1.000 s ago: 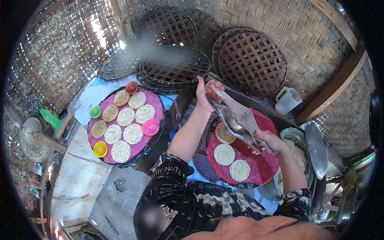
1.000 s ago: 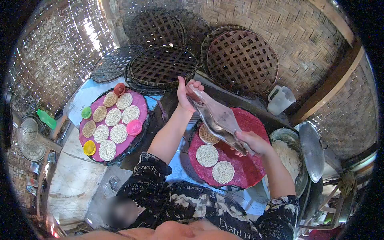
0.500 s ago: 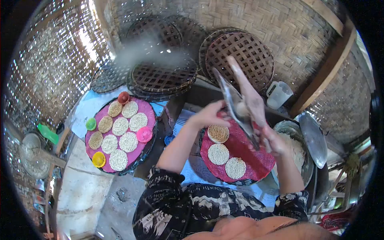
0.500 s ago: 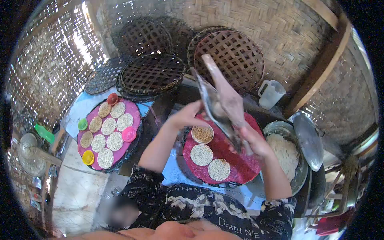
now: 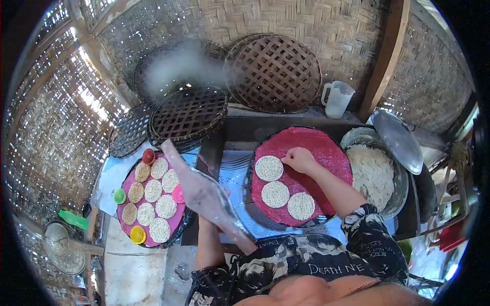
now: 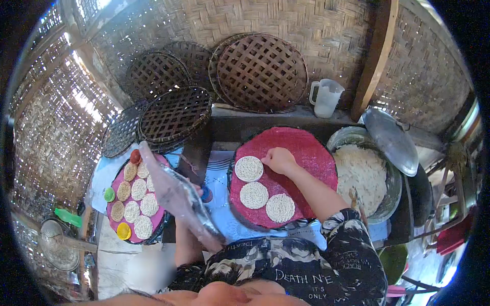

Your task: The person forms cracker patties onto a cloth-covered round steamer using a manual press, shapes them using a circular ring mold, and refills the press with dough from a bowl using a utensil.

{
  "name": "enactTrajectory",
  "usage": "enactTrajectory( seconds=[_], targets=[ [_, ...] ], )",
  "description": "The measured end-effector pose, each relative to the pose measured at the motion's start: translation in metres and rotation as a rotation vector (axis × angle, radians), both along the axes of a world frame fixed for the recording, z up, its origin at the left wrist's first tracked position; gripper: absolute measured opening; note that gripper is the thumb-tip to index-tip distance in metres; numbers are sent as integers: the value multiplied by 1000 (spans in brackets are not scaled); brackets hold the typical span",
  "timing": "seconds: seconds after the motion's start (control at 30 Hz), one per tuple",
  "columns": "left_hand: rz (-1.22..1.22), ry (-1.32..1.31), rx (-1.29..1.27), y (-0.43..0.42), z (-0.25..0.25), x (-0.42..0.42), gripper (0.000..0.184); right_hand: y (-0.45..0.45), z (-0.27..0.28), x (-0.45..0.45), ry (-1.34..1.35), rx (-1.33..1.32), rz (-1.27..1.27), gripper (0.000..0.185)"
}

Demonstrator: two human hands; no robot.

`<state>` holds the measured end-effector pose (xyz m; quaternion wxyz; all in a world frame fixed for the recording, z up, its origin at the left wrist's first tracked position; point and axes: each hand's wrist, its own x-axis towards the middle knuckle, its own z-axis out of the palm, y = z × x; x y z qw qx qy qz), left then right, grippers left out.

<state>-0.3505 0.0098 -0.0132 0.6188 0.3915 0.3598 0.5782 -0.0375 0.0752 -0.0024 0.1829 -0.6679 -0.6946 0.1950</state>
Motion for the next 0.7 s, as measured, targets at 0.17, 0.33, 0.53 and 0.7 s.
enactTrajectory(
  seconds=[0.17,0.33,0.53,0.7],
  targets=[
    [-212,-547,100,10,-58,-43,39,1,0,-11,-79,-38,17,25],
    [135,-234,23,-16,-7,-17,28,1,-4,-14,-222,134,72,22],
    [-232,-537,62,-13,-21,-40,48,-22,41,7,-80,159,-33,21],
    [-166,-428,-8,-9,-19,-34,48,-46,44,28,-85,88,-63,22]
  ],
)
